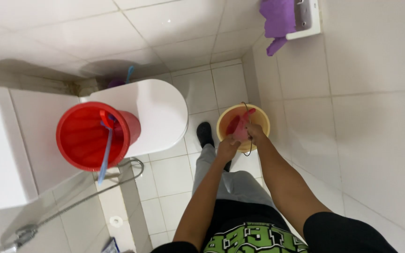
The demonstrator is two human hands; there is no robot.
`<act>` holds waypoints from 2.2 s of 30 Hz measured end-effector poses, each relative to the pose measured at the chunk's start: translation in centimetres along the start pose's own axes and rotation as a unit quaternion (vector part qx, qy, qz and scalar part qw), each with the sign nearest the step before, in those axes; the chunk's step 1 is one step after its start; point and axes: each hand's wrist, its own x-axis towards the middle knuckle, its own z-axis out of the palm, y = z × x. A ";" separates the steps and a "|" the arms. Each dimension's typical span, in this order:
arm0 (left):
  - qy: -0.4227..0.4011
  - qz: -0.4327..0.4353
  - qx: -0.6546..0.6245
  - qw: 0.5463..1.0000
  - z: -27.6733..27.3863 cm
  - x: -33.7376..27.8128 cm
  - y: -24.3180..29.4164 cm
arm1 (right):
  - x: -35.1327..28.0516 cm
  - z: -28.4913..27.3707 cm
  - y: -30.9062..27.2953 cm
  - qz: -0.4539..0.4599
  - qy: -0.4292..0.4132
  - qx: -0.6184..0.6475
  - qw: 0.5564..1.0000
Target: Cleaning bathroom surfaces including the sink and shelf, and organizing supplies.
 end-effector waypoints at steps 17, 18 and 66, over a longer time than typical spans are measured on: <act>-0.035 -0.174 -0.335 0.925 9.1 21.7 -7.1 | 13.0 5.3 -12.1 0.038 -0.047 0.030 0.998; -0.024 -0.192 -0.342 0.920 10.1 21.9 -8.1 | 14.4 5.4 -11.2 0.038 -0.059 0.030 0.997; 0.187 -0.161 -0.414 0.876 -4.8 16.8 -5.2 | 12.8 8.8 -23.5 -0.202 0.088 -0.435 0.873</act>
